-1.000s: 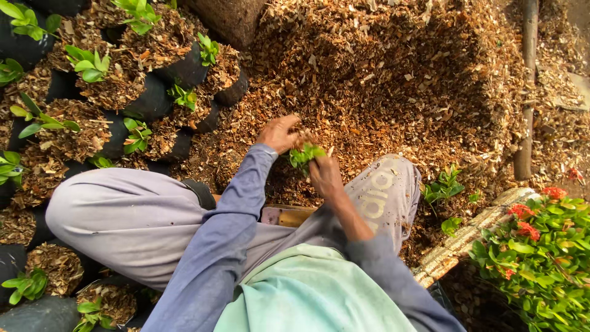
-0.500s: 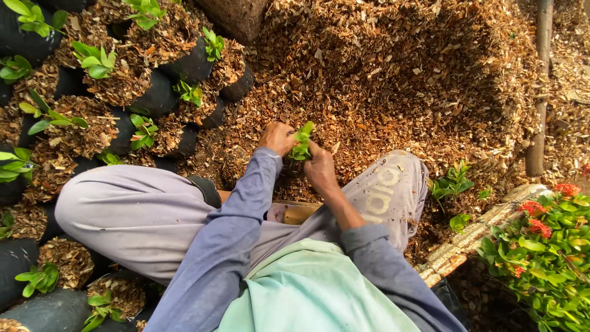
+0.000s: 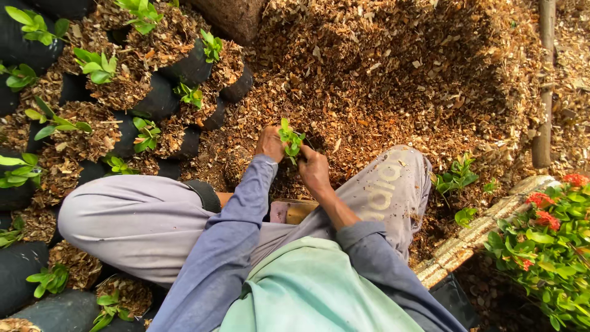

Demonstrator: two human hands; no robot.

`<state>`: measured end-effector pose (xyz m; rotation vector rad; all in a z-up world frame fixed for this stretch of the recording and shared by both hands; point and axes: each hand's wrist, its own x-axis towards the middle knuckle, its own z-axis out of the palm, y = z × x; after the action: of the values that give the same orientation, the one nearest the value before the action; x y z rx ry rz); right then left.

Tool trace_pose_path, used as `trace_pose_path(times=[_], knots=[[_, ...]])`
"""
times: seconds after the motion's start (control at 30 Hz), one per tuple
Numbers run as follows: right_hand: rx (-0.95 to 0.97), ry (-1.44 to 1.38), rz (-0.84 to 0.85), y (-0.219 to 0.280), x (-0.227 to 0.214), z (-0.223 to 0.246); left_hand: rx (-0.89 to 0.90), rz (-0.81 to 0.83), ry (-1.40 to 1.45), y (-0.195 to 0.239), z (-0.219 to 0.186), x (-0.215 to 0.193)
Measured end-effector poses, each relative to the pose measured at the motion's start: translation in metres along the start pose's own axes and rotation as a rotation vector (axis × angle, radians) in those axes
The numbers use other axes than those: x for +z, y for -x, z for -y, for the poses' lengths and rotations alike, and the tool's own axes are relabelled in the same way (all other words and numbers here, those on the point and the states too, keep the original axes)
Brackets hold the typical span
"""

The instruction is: The person is planting small seedlings into black plastic nursery bags filled with soil. They repeatedly pick up seedlings, place them into the bags, and cover the roots with soil using their hands.

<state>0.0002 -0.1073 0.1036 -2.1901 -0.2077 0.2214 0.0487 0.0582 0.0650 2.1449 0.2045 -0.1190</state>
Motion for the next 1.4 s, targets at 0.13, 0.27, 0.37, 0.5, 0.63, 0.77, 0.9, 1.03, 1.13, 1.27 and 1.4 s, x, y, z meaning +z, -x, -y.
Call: trace_pose_path(times=[0.13,0.27,0.37,0.5,0.63,0.77,0.9,1.03,1.13,1.27,1.4], knots=[[-0.407,-0.001,-0.363,0.006,-0.013,0.004,-0.011,0.139,-0.050,-0.011,-0.015,-0.024],[0.286,-0.112,-0.100,0.014,0.003,-0.028,-0.001,0.334,0.179,-0.011,-0.009,-0.009],[0.338,-0.033,-0.055,-0.004,0.045,-0.060,0.197,0.335,-0.020,-0.009,0.009,0.000],[0.091,0.209,-0.119,-0.042,0.072,-0.087,0.092,0.196,-0.162,-0.008,0.024,0.010],[0.033,0.057,-0.060,-0.054,0.039,-0.092,-0.025,-0.006,-0.187,-0.005,0.023,0.013],[0.290,-0.013,0.134,-0.047,0.017,-0.076,-0.019,-0.057,-0.108,-0.007,0.023,0.003],[0.032,0.284,0.047,-0.032,0.009,-0.062,-0.017,-0.072,-0.151,0.001,0.029,0.013],[0.144,0.191,0.292,-0.068,-0.035,-0.051,-0.057,-0.024,-0.165,0.003,0.034,0.005],[0.320,0.259,0.295,-0.101,-0.082,-0.062,0.115,-0.111,-0.223,0.022,0.029,-0.001],[-0.552,0.692,0.025,-0.104,-0.095,-0.077,0.201,-0.218,-0.360,0.050,-0.009,-0.006],[-0.261,0.668,0.384,-0.073,-0.066,-0.097,0.277,-0.355,-0.301,0.055,-0.038,0.013]])
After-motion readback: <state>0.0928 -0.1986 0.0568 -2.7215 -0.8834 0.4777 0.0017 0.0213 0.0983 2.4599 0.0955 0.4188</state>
